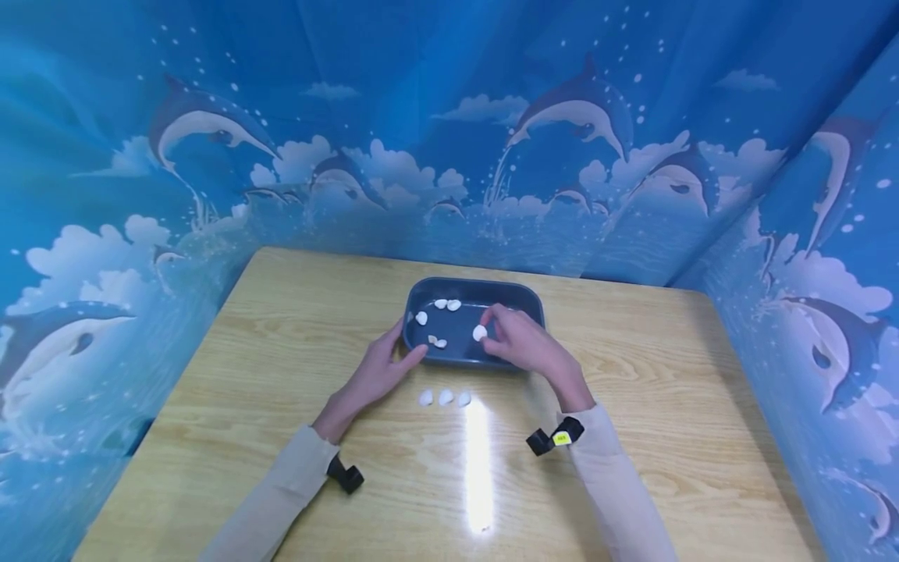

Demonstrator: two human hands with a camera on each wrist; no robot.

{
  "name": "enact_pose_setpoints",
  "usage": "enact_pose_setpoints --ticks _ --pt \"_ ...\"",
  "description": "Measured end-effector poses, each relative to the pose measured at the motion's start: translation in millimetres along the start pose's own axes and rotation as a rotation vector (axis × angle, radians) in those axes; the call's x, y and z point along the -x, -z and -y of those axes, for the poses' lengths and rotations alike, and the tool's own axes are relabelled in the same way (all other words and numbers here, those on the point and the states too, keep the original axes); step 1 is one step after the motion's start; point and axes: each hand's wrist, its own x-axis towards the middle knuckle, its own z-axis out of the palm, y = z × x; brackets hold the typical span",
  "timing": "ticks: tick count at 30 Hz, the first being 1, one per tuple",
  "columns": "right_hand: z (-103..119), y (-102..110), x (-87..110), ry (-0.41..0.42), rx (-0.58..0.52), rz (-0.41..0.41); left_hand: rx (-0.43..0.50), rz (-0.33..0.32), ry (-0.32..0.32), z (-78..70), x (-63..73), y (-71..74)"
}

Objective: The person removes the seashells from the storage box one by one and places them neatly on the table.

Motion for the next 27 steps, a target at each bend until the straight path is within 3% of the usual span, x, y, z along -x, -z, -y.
enact_pose_setpoints --ticks 14,27 --pt "5.8 -5.4 30.6 0.008 -0.014 -0.041 0.006 0.002 -0.007 -1.0 -0.1 0.0" --pt "4.7 -14.7 46.7 -0.034 -0.027 -0.040 0.012 -0.005 -0.019 -0.7 0.6 -0.4"
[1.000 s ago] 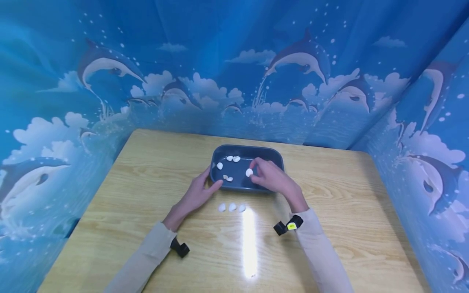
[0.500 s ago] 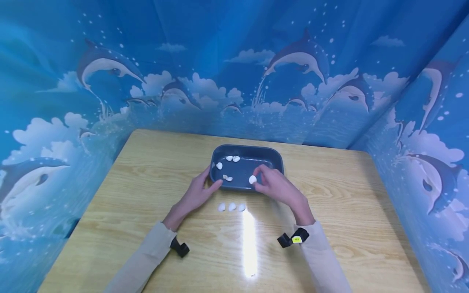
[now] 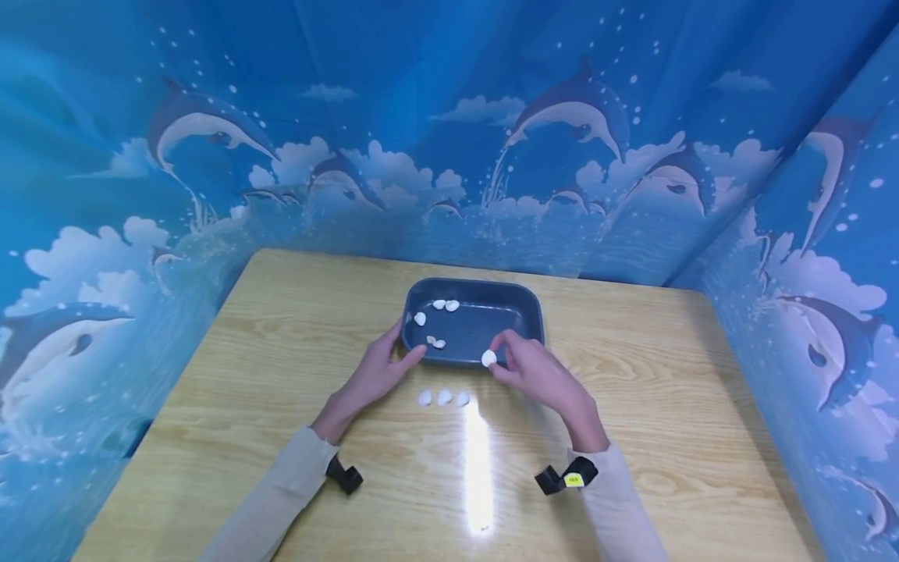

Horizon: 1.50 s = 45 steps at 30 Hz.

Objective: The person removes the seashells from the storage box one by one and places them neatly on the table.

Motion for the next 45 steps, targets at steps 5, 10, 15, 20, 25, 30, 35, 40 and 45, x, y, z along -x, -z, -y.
enact_pose_setpoints --ticks 5,10,15,20,25,30,35,40,45 --pt "-0.3 -4.3 5.6 0.027 -0.017 -0.011 -0.009 -0.004 0.016 -0.3 -1.1 0.6" --pt "-1.3 -12.3 10.8 0.034 -0.031 -0.010 -0.013 -0.005 0.002 0.2 -2.1 1.5" --pt "-0.2 -21.6 18.5 0.027 -0.033 -0.001 -0.011 -0.003 0.009 0.0 -1.4 1.4" --pt "0.0 -31.5 24.1 0.029 -0.012 0.023 -0.012 -0.007 0.007 1.0 -1.4 1.2" --pt "-6.7 -41.8 23.5 0.015 -0.006 0.042 -0.014 -0.014 0.002 2.3 -1.5 1.6" --pt "-15.5 -51.9 20.1 0.000 -0.013 0.069 -0.018 -0.007 -0.003 2.7 -1.7 0.9" --pt "-20.2 -56.6 18.6 -0.041 -0.009 0.084 -0.017 -0.003 -0.008 3.1 -1.9 0.0" --pt "-23.5 -57.7 17.8 -0.073 0.005 0.090 -0.016 -0.003 -0.004 3.1 -1.6 -0.3" --pt "-24.4 -60.9 16.9 -0.087 0.002 0.097 -0.017 0.001 0.010 3.7 0.0 0.5"
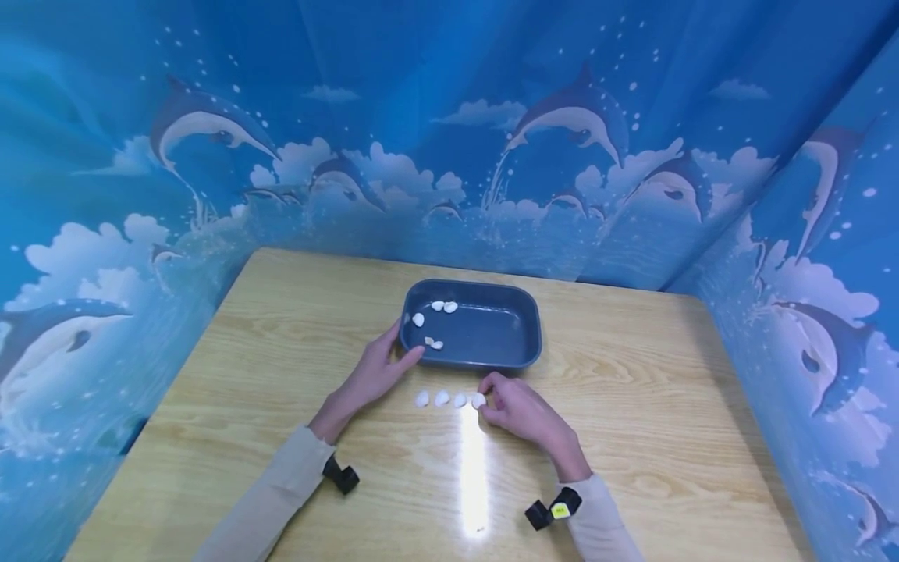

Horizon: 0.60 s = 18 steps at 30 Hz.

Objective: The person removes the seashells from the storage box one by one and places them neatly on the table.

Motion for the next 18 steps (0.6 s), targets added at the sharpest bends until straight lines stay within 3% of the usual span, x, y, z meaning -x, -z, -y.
enact_pose_setpoints --ticks 11,18 --pt "2.4 -2.0 1.9 0.006 0.022 0.000 -0.008 -0.008 -0.011 2.1 -0.4 0.2" --pt "18.9 10.2 9.6 0.092 0.023 -0.006 0.007 -0.014 -0.008 1.1 -0.2 -1.2"
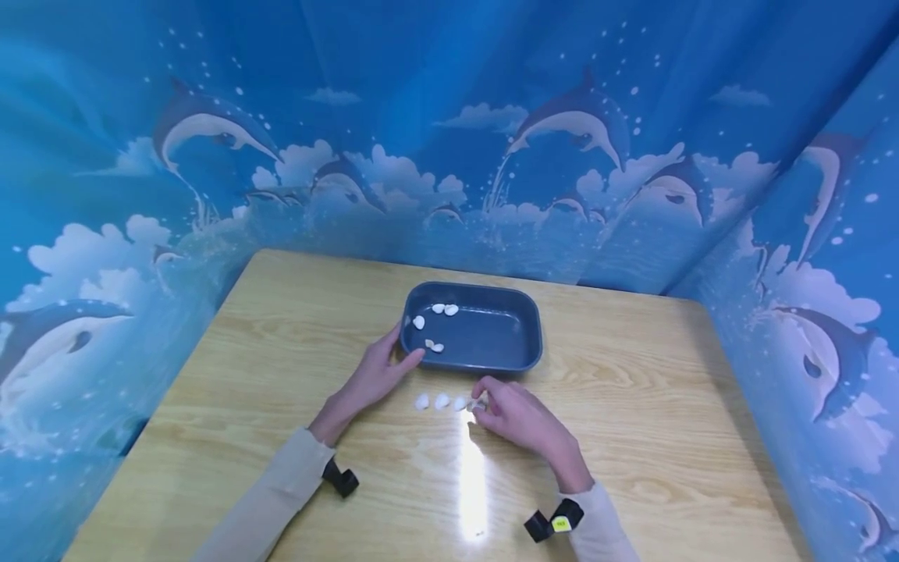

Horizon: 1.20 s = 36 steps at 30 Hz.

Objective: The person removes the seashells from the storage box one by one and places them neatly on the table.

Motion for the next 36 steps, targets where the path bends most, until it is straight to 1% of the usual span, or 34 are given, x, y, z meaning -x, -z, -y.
enact_pose_setpoints --ticks 3,7,11,15,21,23,26,32,36 --pt "8.9 8.2 1.5 0.048 -0.019 -0.015 0.003 0.002 -0.001 -0.6 0.8 0.1" --pt "15.1 20.3 -1.9 0.079 -0.049 -0.037 0.001 0.006 0.005 -1.1 0.6 0.3" --pt "14.8 29.3 -12.8 0.109 -0.069 -0.081 -0.003 0.006 -0.002 -0.3 -0.1 0.1" --pt "11.2 32.8 -25.8 0.117 -0.070 -0.127 -0.001 0.009 -0.018 -0.1 0.2 -0.1" --pt "8.2 33.5 -46.1 0.138 -0.031 -0.177 -0.001 0.005 -0.035 0.3 0.4 0.4" --pt "6.9 32.7 -54.6 0.134 -0.010 -0.168 -0.004 0.003 -0.034 1.2 0.5 0.3" --pt "8.3 34.5 -68.5 0.111 0.025 -0.132 -0.008 0.003 -0.031 1.7 -0.6 0.1" --pt "18.7 39.2 -93.4 0.086 0.072 -0.006 -0.018 0.001 0.003 2.2 0.3 1.6" --pt "22.7 40.6 -107.4 0.076 0.124 0.029 -0.022 0.005 -0.021 1.4 -0.7 1.6"
